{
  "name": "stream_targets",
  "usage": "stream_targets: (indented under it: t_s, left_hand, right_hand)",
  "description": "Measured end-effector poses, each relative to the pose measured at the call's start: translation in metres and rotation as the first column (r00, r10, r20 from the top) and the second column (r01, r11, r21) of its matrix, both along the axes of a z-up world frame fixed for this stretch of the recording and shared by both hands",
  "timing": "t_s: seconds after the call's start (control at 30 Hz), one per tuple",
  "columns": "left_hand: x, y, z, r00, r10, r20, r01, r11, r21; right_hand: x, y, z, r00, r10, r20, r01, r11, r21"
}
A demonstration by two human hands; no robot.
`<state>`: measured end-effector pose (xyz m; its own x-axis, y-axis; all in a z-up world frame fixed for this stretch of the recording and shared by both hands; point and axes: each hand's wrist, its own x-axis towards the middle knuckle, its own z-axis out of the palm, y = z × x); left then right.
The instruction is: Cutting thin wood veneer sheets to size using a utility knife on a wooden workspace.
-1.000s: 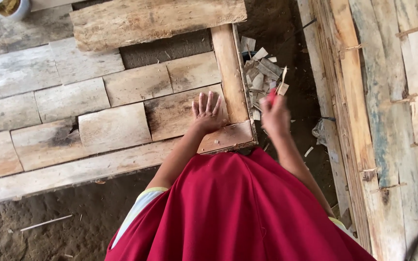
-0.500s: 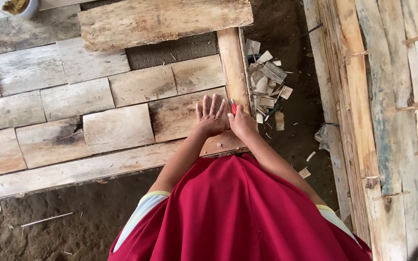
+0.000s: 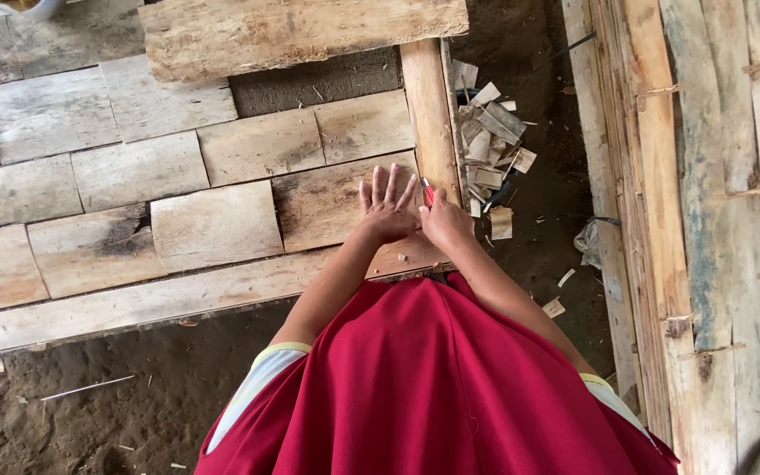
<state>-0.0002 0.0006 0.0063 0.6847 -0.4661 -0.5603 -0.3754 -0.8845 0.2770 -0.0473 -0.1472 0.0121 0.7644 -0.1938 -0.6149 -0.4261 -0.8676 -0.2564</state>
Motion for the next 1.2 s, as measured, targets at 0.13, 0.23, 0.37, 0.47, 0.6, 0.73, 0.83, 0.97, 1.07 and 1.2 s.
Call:
stream_targets:
  t_s: [0.13, 0.23, 0.37, 0.47, 0.6, 0.73, 0.83, 0.97, 1.07, 1.2]
  left_hand:
    - [-0.001, -0.001, -0.003, 1.000, 0.001, -0.004, -0.001, 1.000, -0.001]
    - [0.000, 0.001, -0.016, 1.000, 0.005, -0.014, -0.005, 1.000, 0.017]
    - [0.001, 0.002, -0.023, 1.000, -0.003, 0.006, 0.003, 1.000, -0.021]
    - [0.002, 0.003, -0.026, 1.000, -0.011, 0.013, 0.011, 0.999, -0.030]
    - [0.002, 0.003, -0.031, 0.999, -0.019, 0.038, 0.020, 1.000, -0.024]
    - [0.002, 0.001, -0.025, 1.000, -0.017, 0.012, 0.017, 1.000, -0.007]
    - [0.003, 0.001, -0.024, 1.000, -0.014, 0.018, 0.014, 1.000, 0.014]
    - [0.001, 0.001, -0.018, 1.000, -0.021, -0.002, 0.021, 1.000, 0.000]
    - [0.001, 0.001, -0.018, 1.000, -0.017, 0.003, 0.017, 1.000, 0.005]
    - [0.000, 0.000, -0.008, 1.000, -0.013, -0.006, 0.013, 1.000, 0.010]
  right_hand:
    - [0.001, 0.003, 0.013, 0.999, -0.012, 0.041, 0.012, 1.000, 0.003]
    - [0.008, 0.006, 0.023, 0.995, -0.031, 0.090, 0.030, 0.999, 0.016]
    - [0.022, 0.005, 0.026, 0.994, 0.002, 0.112, -0.001, 1.000, -0.008]
    - [0.028, 0.006, 0.015, 0.994, 0.014, 0.113, -0.011, 1.000, -0.026]
    - [0.028, 0.005, 0.008, 0.994, 0.006, 0.113, -0.004, 1.000, -0.025]
    - [0.029, 0.004, 0.021, 0.998, 0.013, 0.054, -0.013, 1.000, 0.001]
    - [0.029, 0.001, 0.009, 0.999, 0.026, 0.026, -0.026, 1.000, -0.009]
    - [0.020, -0.002, -0.005, 0.998, 0.033, -0.055, -0.032, 0.999, 0.018]
    - [0.014, 0.003, 0.018, 0.993, 0.042, -0.113, -0.038, 0.999, 0.038]
    - [0.006, 0.011, 0.061, 0.982, 0.055, -0.178, -0.049, 0.998, 0.037]
